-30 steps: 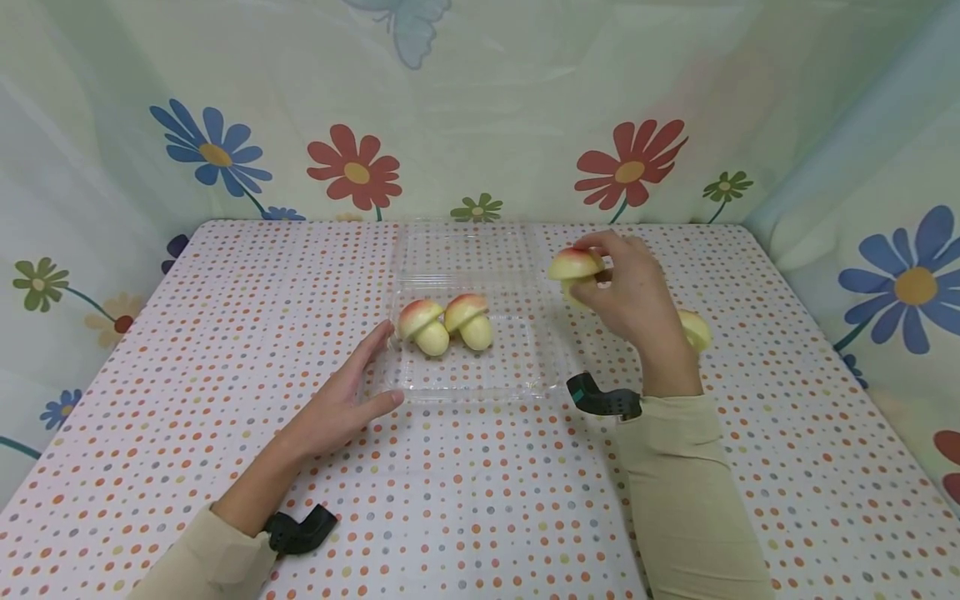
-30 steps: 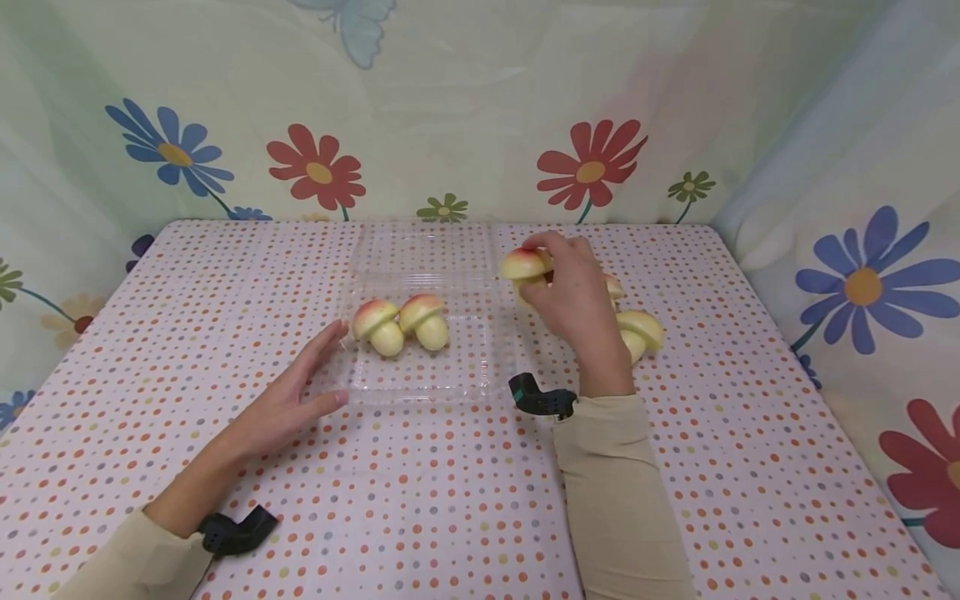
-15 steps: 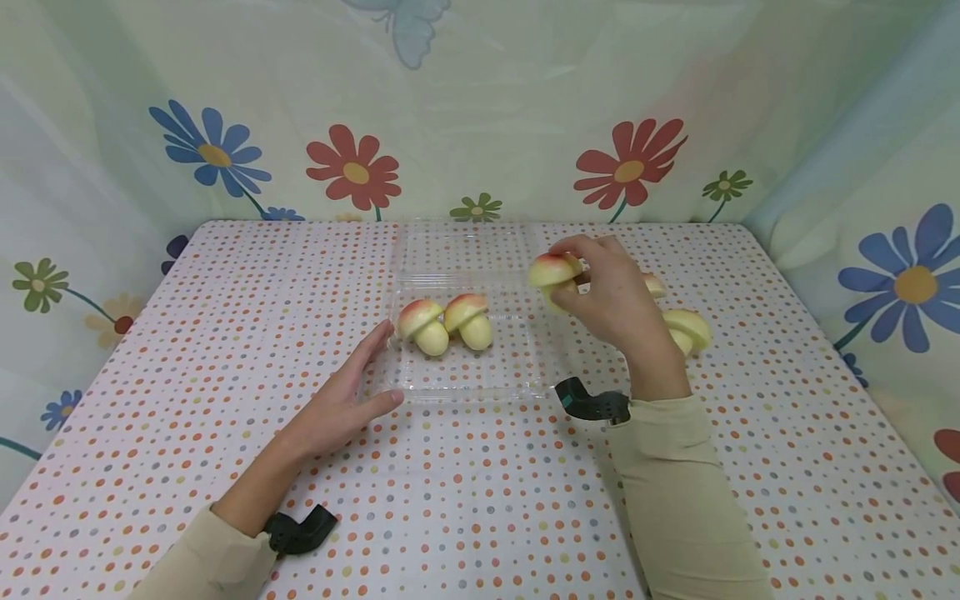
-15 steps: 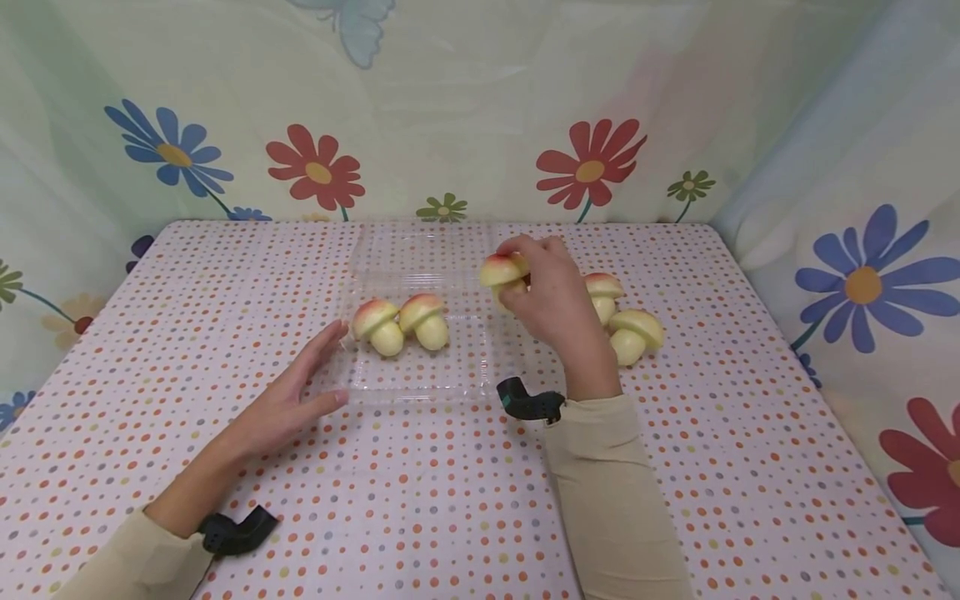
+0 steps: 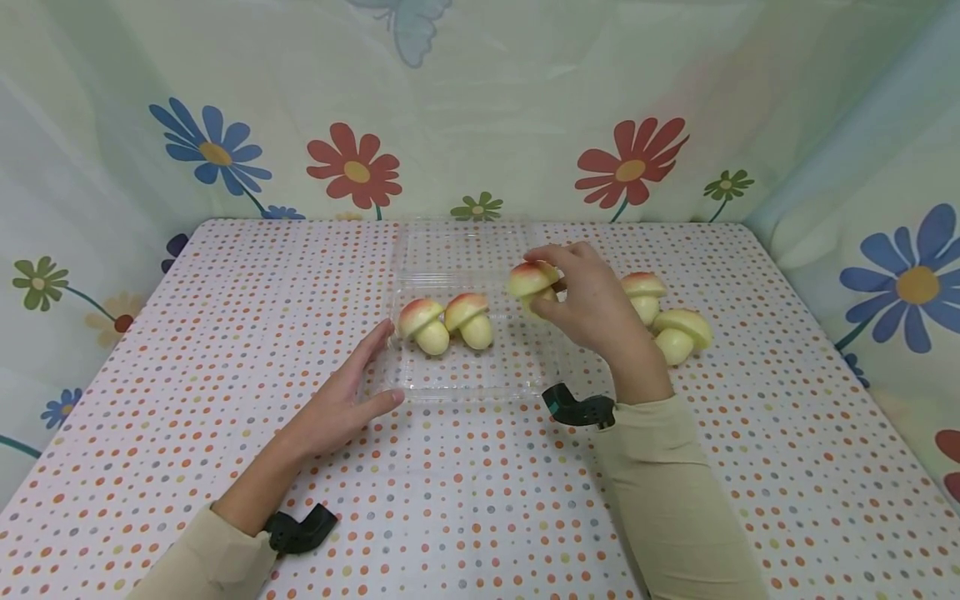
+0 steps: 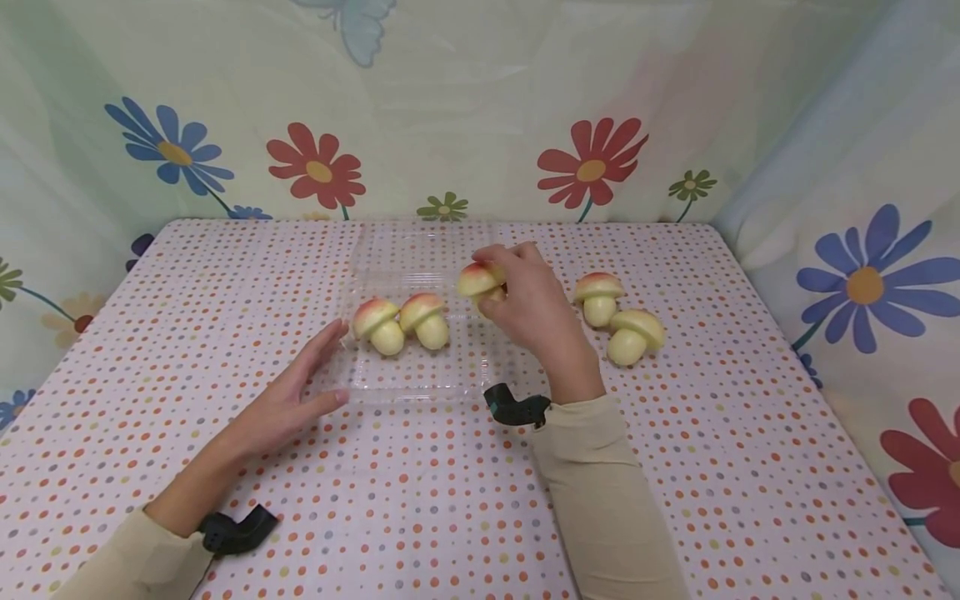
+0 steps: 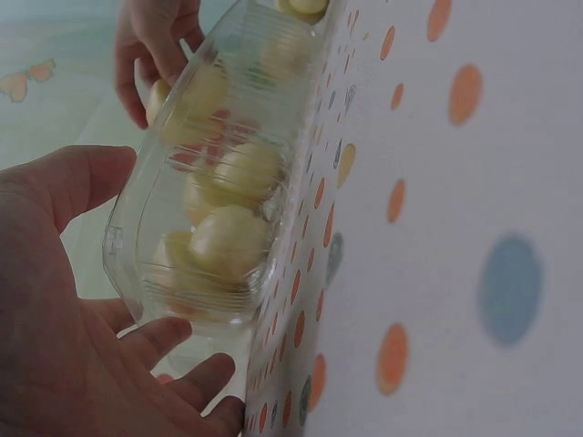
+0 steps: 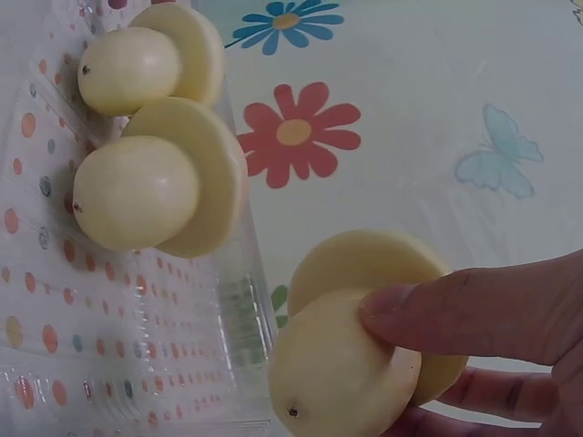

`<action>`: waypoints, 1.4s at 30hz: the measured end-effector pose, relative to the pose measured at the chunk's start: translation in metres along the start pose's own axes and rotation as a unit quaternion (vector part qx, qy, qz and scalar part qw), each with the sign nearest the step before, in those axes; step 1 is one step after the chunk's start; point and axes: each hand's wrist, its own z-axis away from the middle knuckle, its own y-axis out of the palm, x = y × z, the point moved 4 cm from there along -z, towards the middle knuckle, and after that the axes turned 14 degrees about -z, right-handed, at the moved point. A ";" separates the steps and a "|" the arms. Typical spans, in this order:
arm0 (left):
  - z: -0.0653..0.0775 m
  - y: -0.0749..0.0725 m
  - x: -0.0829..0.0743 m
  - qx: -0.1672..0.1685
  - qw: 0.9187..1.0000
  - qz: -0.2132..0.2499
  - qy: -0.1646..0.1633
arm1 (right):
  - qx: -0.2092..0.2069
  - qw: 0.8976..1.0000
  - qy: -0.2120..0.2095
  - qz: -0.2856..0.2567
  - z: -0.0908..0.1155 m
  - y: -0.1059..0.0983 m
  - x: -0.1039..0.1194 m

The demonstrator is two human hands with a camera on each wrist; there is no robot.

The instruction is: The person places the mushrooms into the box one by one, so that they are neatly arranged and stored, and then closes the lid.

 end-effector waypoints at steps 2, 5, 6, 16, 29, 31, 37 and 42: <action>0.000 0.000 0.000 0.000 1.000 0.001 0.000 | 0.005 1.000 0.000 0.004 -0.001 0.004 0.000; 0.000 0.000 0.001 0.000 1.000 0.003 -0.001 | 0.010 1.000 0.001 0.012 -0.003 0.010 0.000; 0.000 0.000 0.001 0.000 1.000 0.003 -0.001 | 0.011 1.000 0.002 0.016 -0.003 0.011 0.000; 0.000 0.000 0.001 -0.001 1.000 0.006 0.003 | 0.016 0.999 0.009 0.034 -0.007 0.024 -0.001; 0.000 -0.001 0.001 0.000 1.000 0.004 0.004 | 0.022 0.995 0.001 0.096 -0.012 0.037 -0.008; 0.000 -0.001 0.000 0.000 1.000 0.003 0.004 | 0.022 0.994 0.004 0.103 -0.013 0.039 -0.009; 0.000 -0.001 0.000 0.000 1.000 0.000 0.005 | 0.028 0.992 0.010 0.123 -0.014 0.043 -0.012; 0.000 0.000 0.000 -0.001 1.000 -0.002 0.002 | 0.031 0.990 0.009 0.137 -0.014 0.046 -0.011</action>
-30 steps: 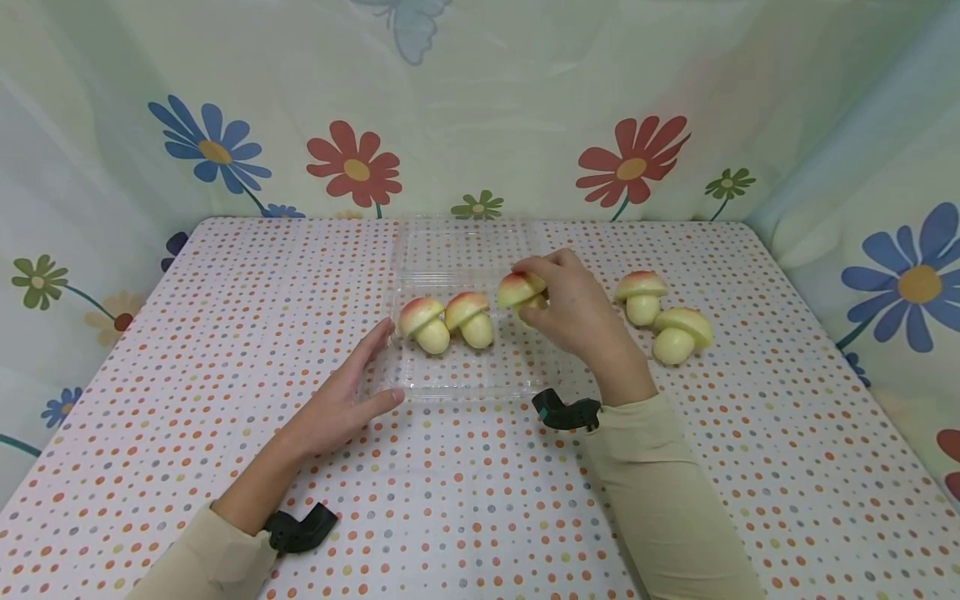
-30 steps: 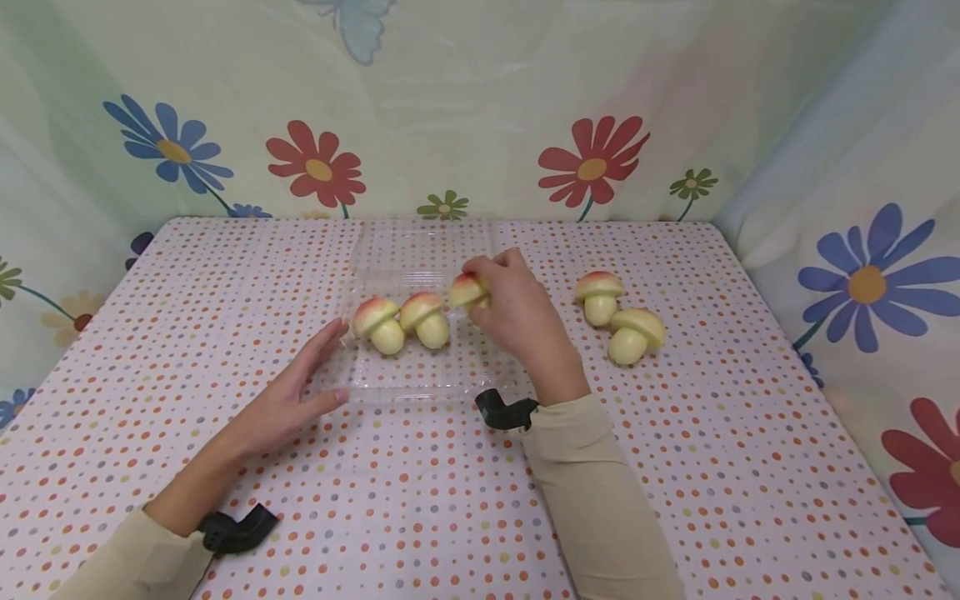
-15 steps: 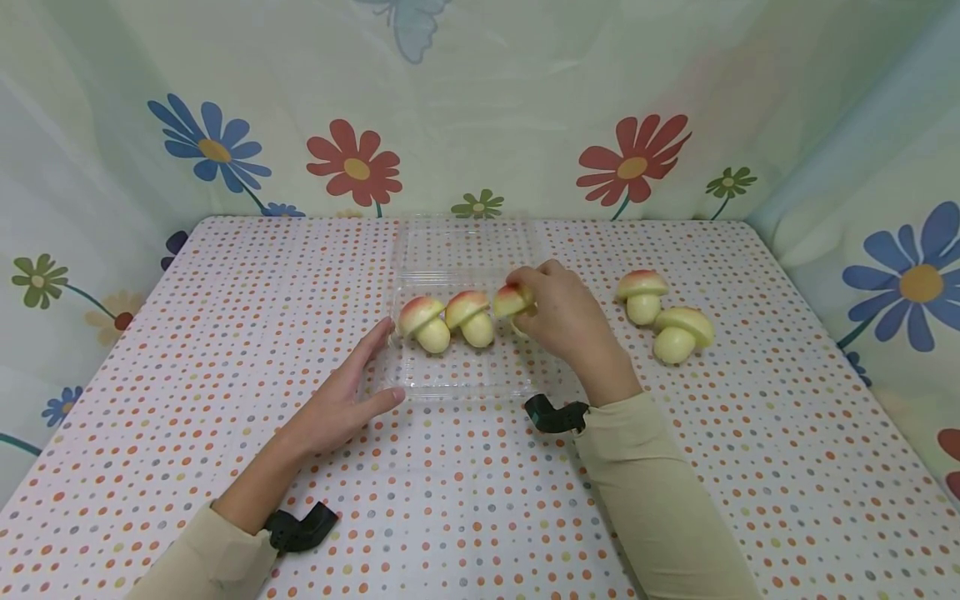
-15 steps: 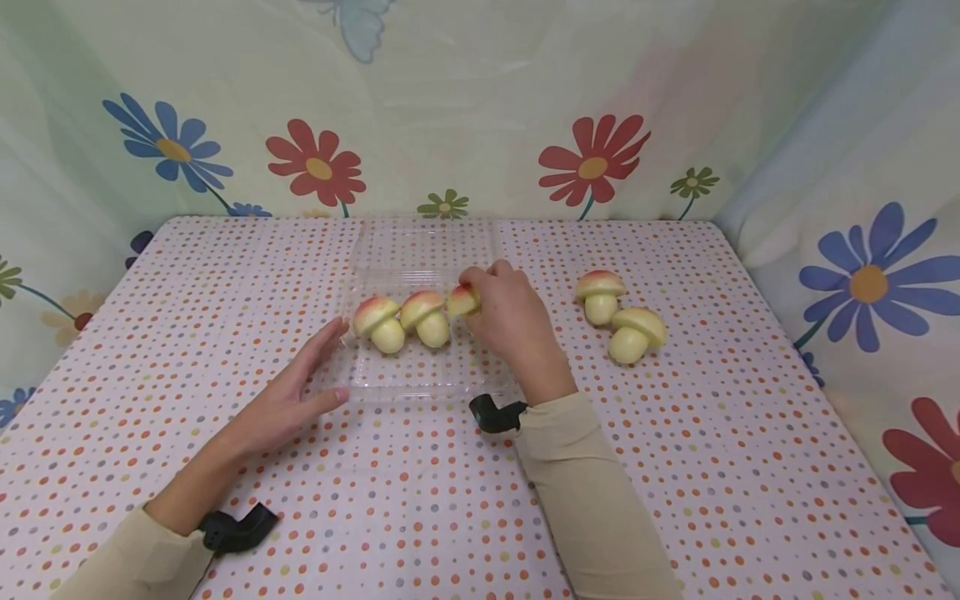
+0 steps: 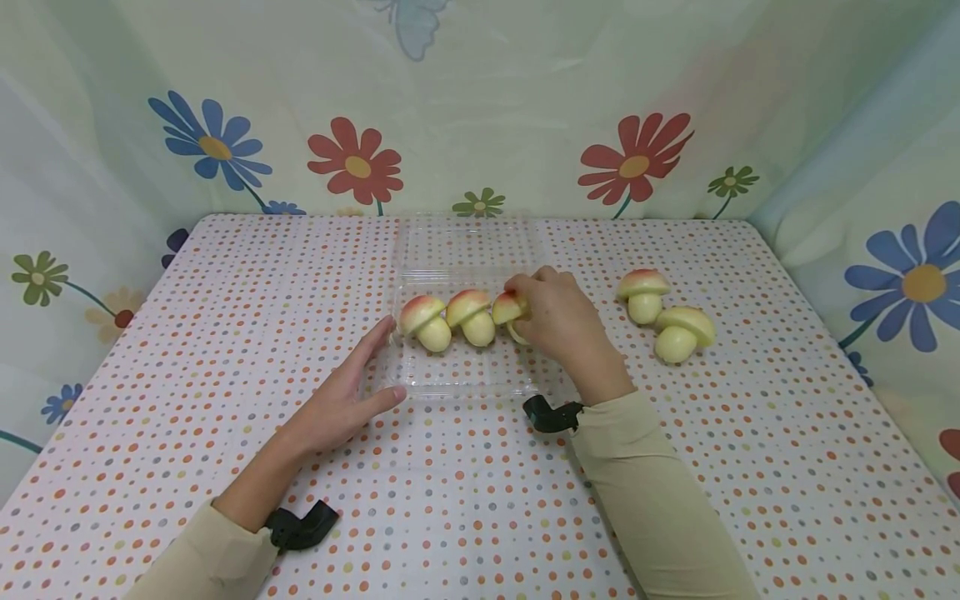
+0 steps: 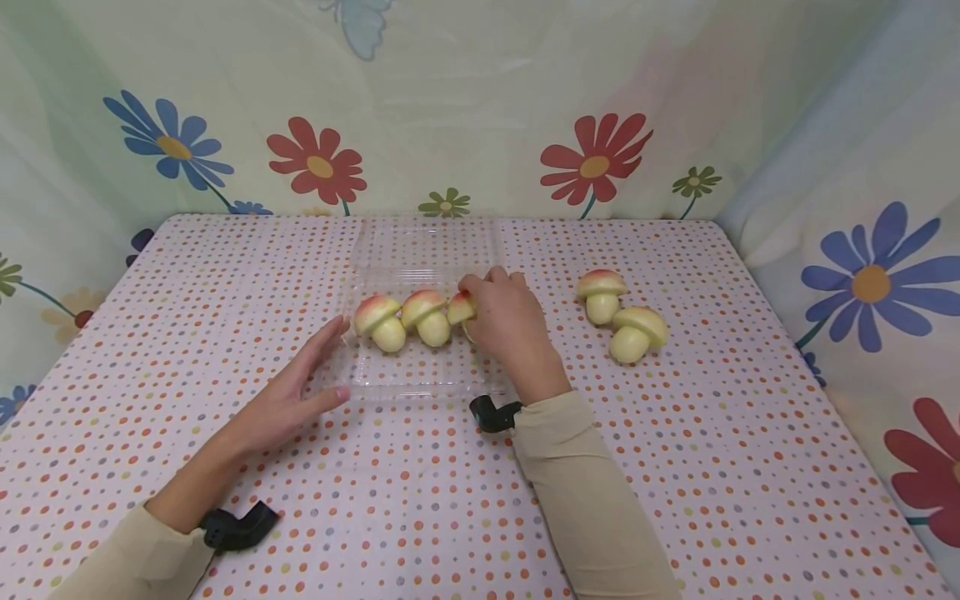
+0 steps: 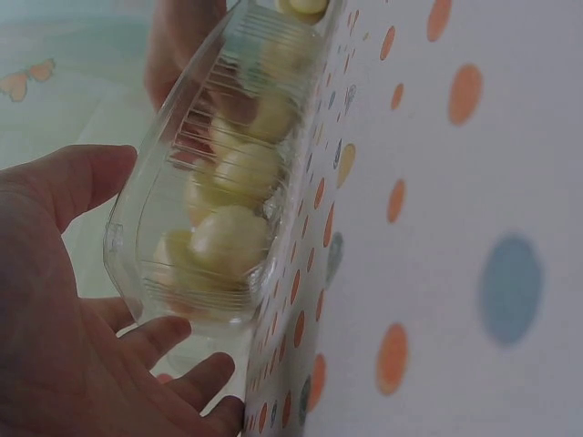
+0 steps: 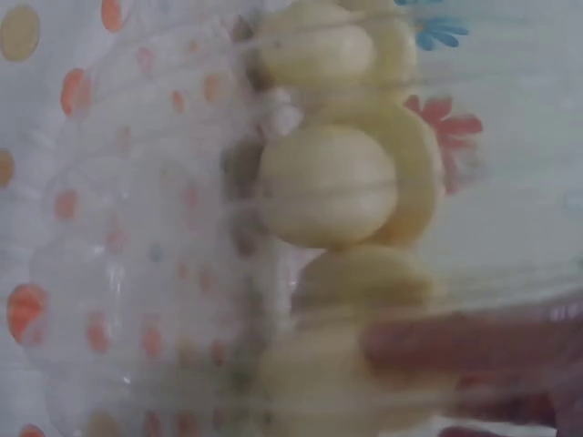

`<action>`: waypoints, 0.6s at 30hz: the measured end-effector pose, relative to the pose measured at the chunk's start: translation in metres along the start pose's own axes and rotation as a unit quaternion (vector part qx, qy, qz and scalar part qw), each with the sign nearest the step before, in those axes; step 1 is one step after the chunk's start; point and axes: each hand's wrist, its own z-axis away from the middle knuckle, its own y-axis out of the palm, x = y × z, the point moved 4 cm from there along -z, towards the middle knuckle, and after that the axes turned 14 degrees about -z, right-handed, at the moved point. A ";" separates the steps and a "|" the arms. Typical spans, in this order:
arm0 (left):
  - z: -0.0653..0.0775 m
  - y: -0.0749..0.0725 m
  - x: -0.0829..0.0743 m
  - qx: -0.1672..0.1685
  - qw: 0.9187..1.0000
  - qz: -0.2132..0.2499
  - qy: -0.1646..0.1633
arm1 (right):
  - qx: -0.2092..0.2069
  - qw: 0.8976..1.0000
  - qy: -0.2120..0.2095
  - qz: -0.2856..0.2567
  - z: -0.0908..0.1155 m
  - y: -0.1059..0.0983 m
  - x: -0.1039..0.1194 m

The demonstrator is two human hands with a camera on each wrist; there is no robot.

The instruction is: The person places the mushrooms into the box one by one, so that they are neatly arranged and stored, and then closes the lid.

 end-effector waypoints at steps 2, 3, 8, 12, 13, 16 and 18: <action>0.000 0.000 0.000 -0.001 1.000 -0.002 -0.001 | -0.001 1.000 -0.001 0.003 0.000 0.000 0.001; 0.000 0.000 0.000 -0.001 1.000 -0.002 -0.002 | -0.002 1.000 -0.002 0.005 0.000 0.001 0.001; -0.001 0.000 0.000 -0.001 1.000 -0.004 -0.004 | -0.005 1.000 -0.005 0.009 0.001 0.001 0.001; -0.001 0.000 0.000 0.000 1.000 -0.004 -0.005 | -0.003 1.000 -0.004 0.003 0.001 0.000 0.001; -0.001 0.000 0.000 0.000 1.000 -0.003 -0.004 | -0.002 1.000 -0.004 0.000 0.002 0.000 0.001; 0.000 0.000 0.000 0.000 1.000 -0.004 -0.003 | 0.000 1.000 -0.004 -0.007 0.002 -0.002 0.001; 0.000 0.000 0.001 -0.001 1.000 -0.004 -0.002 | 0.001 1.000 -0.003 -0.011 0.002 -0.003 0.001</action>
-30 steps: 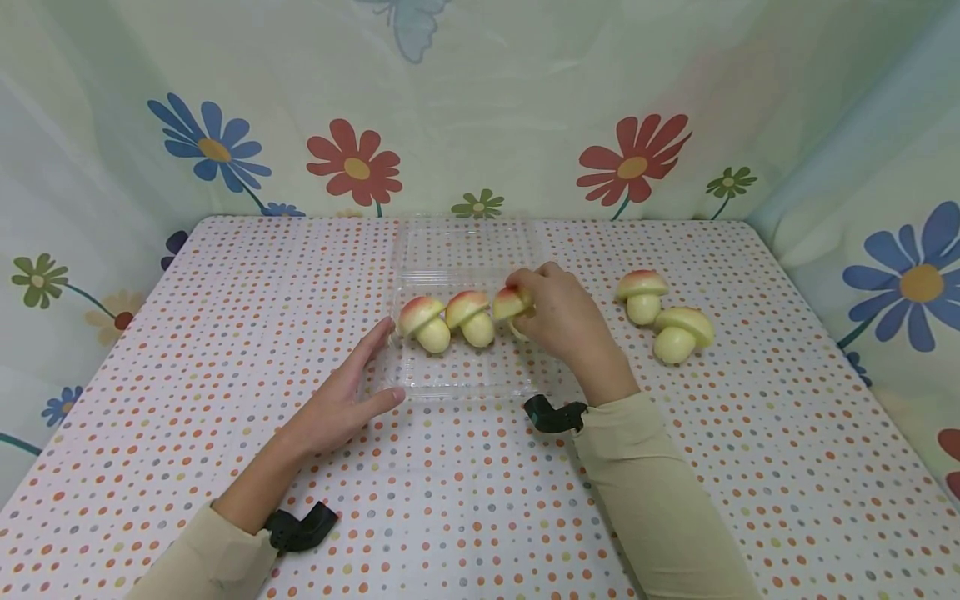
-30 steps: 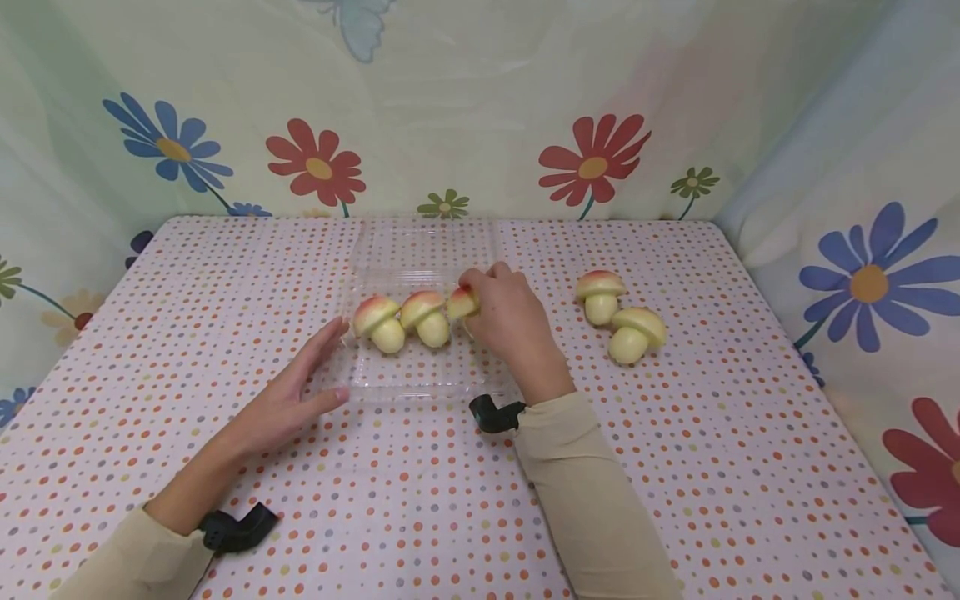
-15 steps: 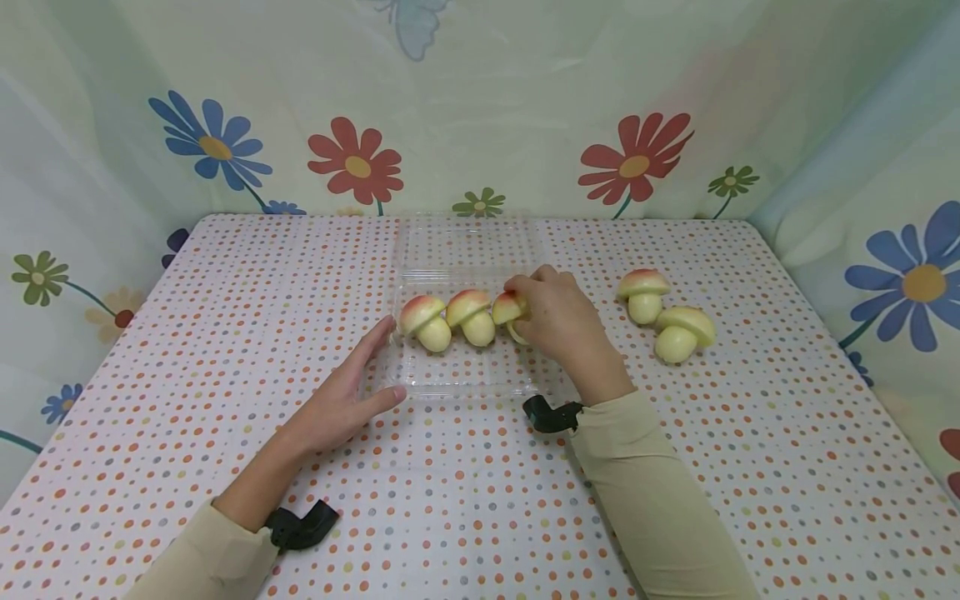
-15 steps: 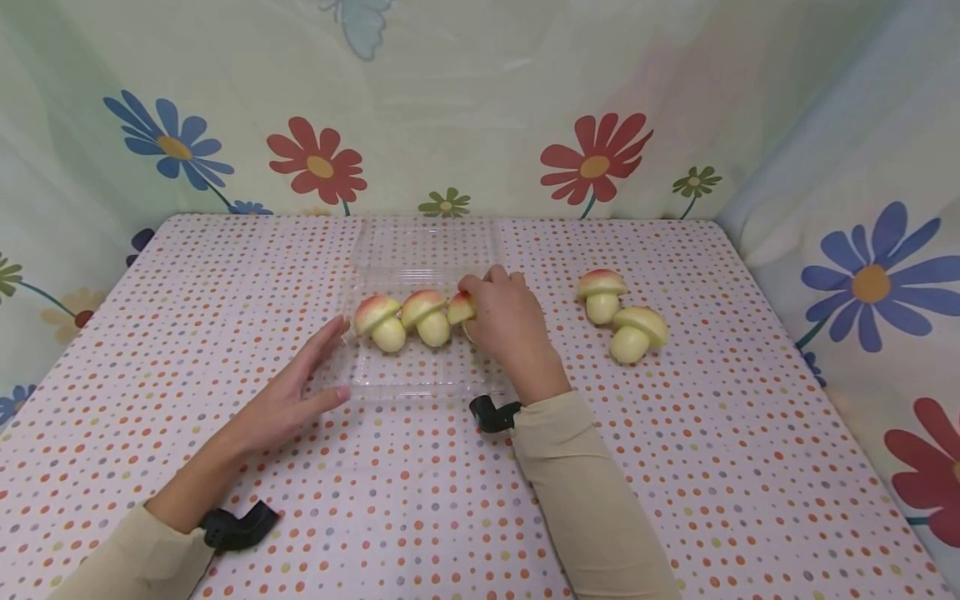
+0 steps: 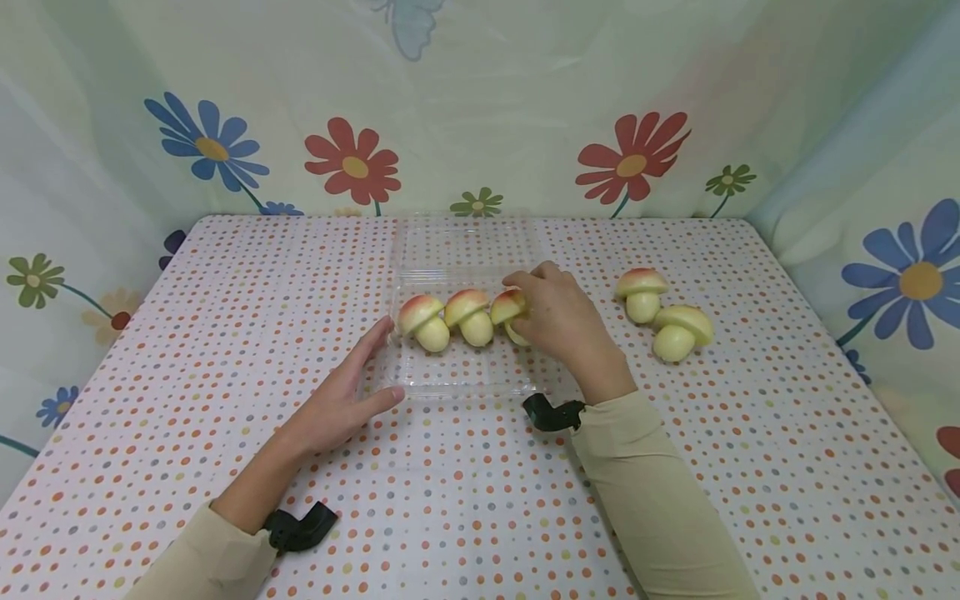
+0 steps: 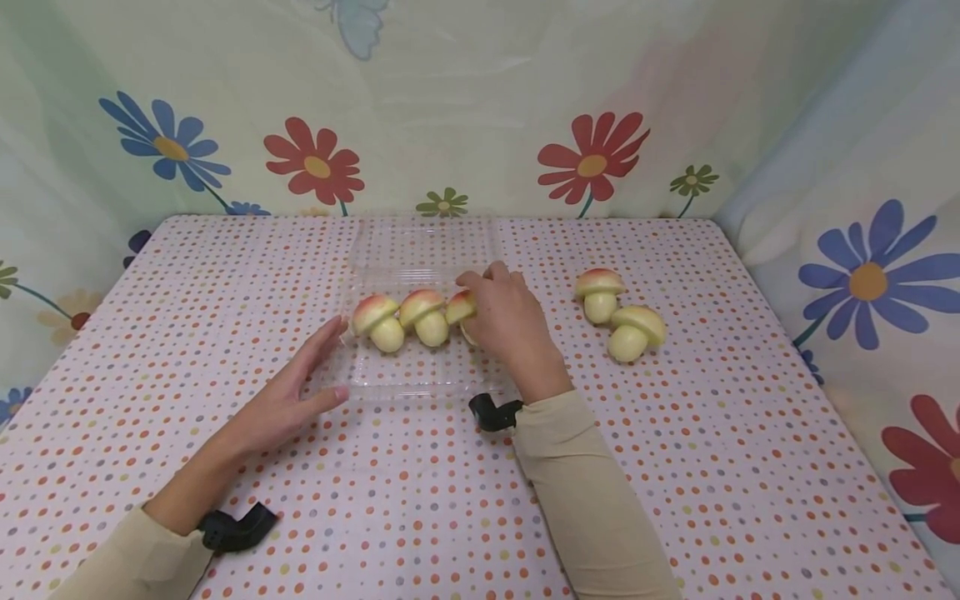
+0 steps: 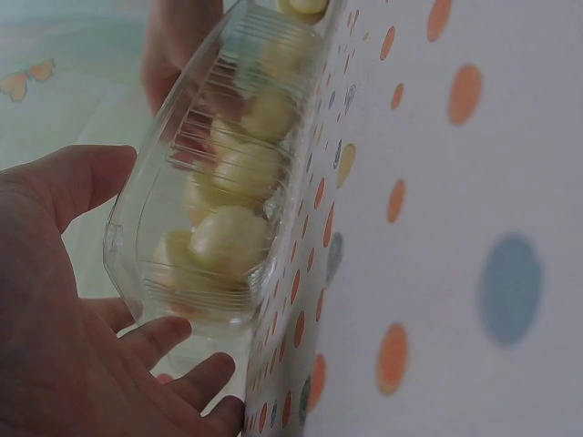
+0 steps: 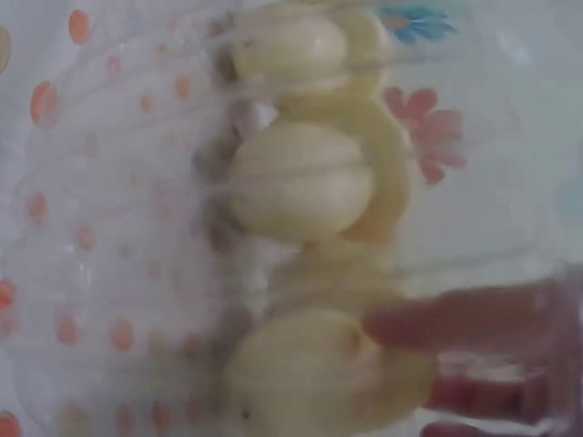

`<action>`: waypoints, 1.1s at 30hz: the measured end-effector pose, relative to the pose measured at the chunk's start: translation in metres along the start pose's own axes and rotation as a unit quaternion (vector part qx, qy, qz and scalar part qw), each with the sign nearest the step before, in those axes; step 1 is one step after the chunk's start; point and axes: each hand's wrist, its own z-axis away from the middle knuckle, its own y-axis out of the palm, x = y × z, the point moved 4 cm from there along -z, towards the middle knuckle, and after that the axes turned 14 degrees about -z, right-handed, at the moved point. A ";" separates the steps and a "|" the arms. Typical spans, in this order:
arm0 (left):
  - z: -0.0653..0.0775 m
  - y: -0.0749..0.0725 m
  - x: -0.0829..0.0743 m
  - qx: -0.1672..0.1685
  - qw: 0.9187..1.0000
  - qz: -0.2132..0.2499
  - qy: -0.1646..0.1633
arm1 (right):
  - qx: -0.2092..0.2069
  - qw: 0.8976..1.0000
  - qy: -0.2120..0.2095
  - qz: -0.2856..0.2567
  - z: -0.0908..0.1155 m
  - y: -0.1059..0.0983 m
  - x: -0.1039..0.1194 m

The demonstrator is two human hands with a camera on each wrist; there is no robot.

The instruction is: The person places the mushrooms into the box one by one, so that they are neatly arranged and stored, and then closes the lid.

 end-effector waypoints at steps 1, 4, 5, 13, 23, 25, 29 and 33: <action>0.000 0.000 0.000 0.000 1.000 0.000 0.000 | 0.000 1.000 0.001 -0.002 0.000 -0.001 0.000; 0.000 0.000 0.000 -0.001 1.000 0.000 -0.001 | 0.001 1.000 0.003 -0.008 0.001 -0.003 0.001; 0.001 0.000 0.000 -0.001 1.000 -0.001 -0.001 | 0.001 1.000 0.006 -0.011 0.001 -0.004 0.000; 0.000 -0.001 -0.001 -0.001 1.000 -0.007 -0.002 | 0.006 0.999 0.015 -0.035 0.005 -0.013 0.000; 0.001 0.000 0.000 -0.001 1.000 -0.009 -0.004 | -0.007 0.997 0.040 -0.071 0.015 -0.037 -0.010; 0.002 -0.001 0.000 0.000 1.000 -0.008 -0.004 | -0.018 0.996 0.045 -0.073 0.018 -0.042 -0.012; 0.003 -0.001 -0.001 0.000 1.000 -0.008 -0.004 | -0.048 0.994 0.060 -0.077 0.024 -0.053 -0.021; 0.002 0.000 -0.001 0.001 1.000 -0.007 0.000 | -0.075 0.992 0.073 -0.076 0.028 -0.062 -0.032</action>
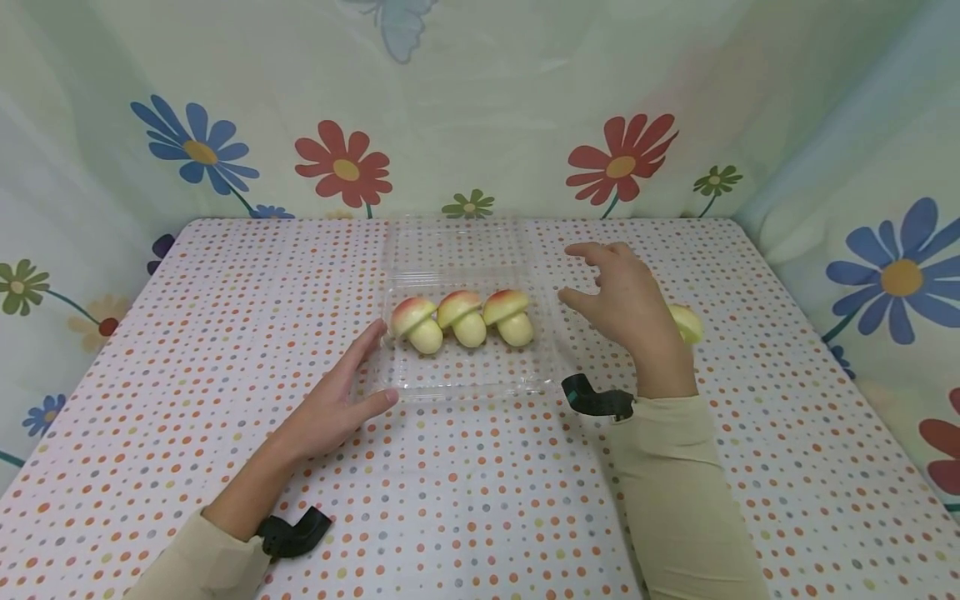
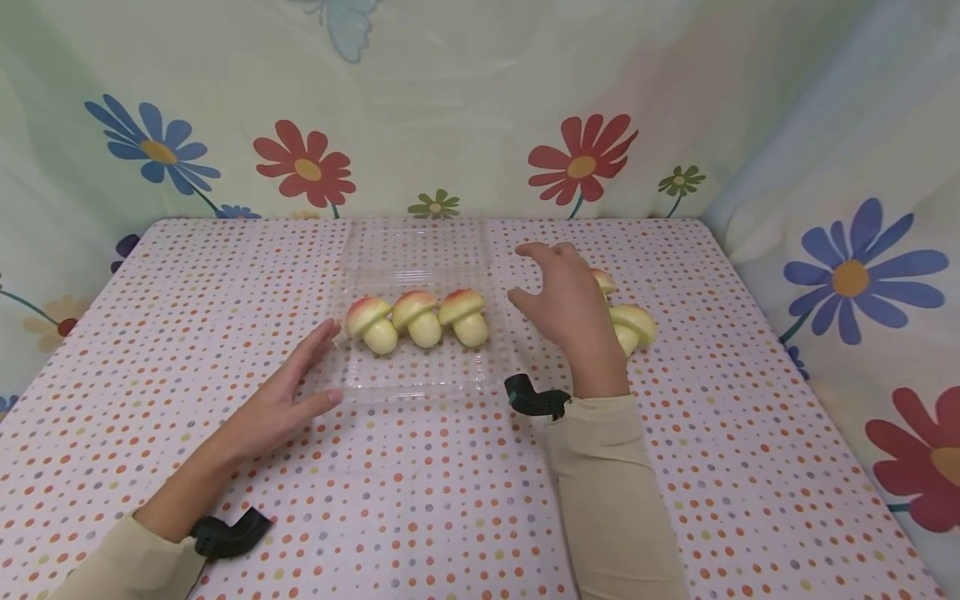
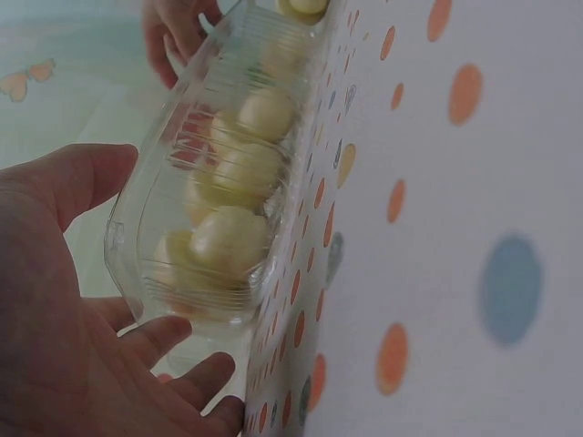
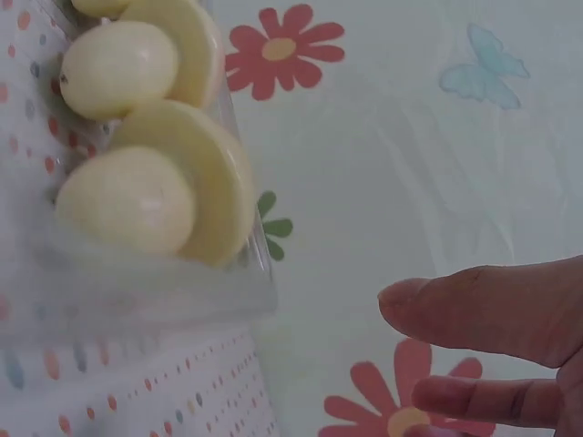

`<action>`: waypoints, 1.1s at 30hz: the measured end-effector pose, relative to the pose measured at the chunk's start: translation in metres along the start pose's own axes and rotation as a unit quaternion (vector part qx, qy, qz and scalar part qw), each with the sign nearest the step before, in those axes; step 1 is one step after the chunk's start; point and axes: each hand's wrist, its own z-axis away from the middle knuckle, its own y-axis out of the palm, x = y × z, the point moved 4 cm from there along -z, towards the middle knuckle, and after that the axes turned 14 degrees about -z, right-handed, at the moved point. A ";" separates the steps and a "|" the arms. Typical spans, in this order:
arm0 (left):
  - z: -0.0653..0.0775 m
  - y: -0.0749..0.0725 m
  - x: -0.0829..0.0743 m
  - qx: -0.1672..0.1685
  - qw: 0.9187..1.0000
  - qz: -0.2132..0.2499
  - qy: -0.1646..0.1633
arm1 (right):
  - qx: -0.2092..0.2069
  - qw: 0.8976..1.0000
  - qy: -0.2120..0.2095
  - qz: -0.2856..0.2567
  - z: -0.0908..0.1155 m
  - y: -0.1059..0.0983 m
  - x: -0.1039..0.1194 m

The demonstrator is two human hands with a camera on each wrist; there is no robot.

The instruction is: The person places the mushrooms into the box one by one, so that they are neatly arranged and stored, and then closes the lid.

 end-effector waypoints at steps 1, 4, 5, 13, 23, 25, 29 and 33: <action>0.000 0.000 0.000 0.000 1.000 0.001 0.000 | -0.006 1.000 0.001 0.000 0.000 -0.002 -0.002; 0.000 0.000 -0.001 0.000 1.000 0.001 0.000 | -0.021 1.000 0.003 -0.006 0.001 -0.008 -0.008; 0.000 0.000 -0.001 0.000 1.000 0.002 0.000 | -0.025 1.000 0.005 -0.008 0.001 -0.010 -0.009; 0.002 0.001 0.000 -0.003 1.000 0.005 0.004 | -0.052 0.998 0.029 -0.011 0.004 -0.021 -0.023; 0.005 0.002 0.001 -0.004 1.000 0.002 0.008 | -0.095 0.991 0.095 -0.009 0.010 -0.038 -0.047; 0.005 0.003 0.001 -0.004 1.000 0.001 0.007 | -0.100 0.988 0.119 -0.004 0.012 -0.041 -0.053; 0.004 0.002 0.001 -0.006 1.000 -0.003 0.009 | -0.106 0.979 0.171 -0.012 0.016 -0.050 -0.064; 0.002 0.001 0.001 -0.007 1.000 -0.006 0.014 | -0.098 0.970 0.220 -0.031 0.019 -0.057 -0.074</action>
